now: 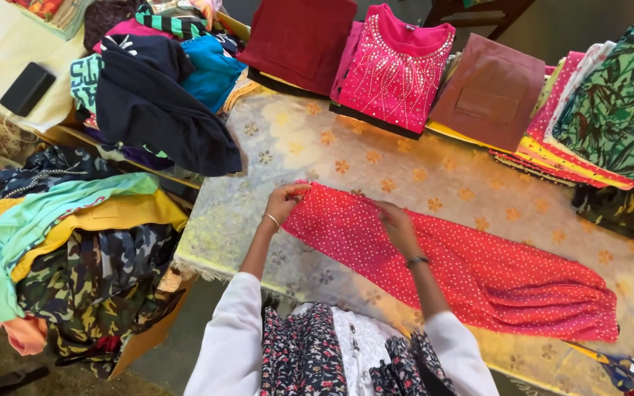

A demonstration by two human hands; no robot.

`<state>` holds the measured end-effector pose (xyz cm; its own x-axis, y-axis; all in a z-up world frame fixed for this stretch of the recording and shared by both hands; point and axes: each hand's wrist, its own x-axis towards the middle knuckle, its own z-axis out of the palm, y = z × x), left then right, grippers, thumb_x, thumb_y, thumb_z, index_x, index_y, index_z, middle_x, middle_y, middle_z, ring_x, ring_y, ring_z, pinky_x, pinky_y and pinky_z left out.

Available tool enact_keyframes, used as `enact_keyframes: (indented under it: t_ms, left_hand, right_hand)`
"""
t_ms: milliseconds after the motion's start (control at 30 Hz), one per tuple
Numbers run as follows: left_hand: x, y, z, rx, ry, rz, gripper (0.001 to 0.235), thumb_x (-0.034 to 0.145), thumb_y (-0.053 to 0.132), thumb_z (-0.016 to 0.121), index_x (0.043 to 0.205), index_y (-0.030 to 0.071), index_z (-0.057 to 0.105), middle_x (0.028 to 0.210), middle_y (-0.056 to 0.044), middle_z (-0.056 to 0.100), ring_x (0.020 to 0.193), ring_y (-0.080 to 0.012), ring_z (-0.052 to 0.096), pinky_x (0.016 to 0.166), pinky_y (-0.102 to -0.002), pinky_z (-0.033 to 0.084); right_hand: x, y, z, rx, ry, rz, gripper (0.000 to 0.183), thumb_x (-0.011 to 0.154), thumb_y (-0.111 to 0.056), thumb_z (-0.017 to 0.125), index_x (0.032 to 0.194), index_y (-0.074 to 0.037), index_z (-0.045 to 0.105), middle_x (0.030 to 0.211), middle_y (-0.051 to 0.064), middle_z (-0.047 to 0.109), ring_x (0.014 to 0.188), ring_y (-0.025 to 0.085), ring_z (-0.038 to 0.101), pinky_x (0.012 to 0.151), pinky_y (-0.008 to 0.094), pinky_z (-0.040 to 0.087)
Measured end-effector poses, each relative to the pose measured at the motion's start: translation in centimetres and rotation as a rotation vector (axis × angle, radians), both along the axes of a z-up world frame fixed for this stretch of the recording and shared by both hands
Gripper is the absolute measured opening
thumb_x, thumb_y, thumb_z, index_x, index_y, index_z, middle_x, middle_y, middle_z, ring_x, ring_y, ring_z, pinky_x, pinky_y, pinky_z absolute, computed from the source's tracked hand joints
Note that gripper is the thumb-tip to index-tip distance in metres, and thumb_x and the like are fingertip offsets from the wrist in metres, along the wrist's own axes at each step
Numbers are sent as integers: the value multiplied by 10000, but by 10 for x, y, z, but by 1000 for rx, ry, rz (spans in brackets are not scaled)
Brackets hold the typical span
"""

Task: Folding various pieces of clothing including pants, leggings, and shirts.

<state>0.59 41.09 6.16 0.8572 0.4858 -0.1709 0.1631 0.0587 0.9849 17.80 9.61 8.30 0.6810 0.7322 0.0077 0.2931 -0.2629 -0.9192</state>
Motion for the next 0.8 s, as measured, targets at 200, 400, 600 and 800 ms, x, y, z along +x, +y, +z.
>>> enact_keyframes:
  t_ms: [200,400,600,800]
  left_hand:
    - [-12,-15,27,195,55,44,370,878,-52,637,1191,82,779,1117,-21,788,993,-89,700,891,-241,544]
    - [3,-23,87,173,112,52,392,868,135,797,1255,107,736,1169,-77,793,1012,-104,711,889,-262,568]
    - [20,-43,138,594,-166,-131,578,706,155,885,1240,29,702,1217,-226,697,1064,-318,715,912,-368,552]
    - [40,-47,167,756,-163,-118,253,895,78,772,1144,124,771,1082,-142,767,974,-303,746,845,-367,593]
  right_hand:
    - [-21,130,51,32,-52,227,379,880,-103,771,1247,-73,685,1234,140,703,1146,289,665,977,368,526]
    - [-20,131,80,174,-234,96,171,830,-85,789,999,-112,785,1104,49,761,1062,241,710,961,371,551]
    - [-23,112,143,316,-479,26,259,722,-52,806,970,-128,803,1243,123,689,1157,341,639,990,439,480]
    - [-3,107,149,380,-161,28,169,900,-127,799,1032,-83,703,1260,104,712,1197,247,693,1036,340,536]
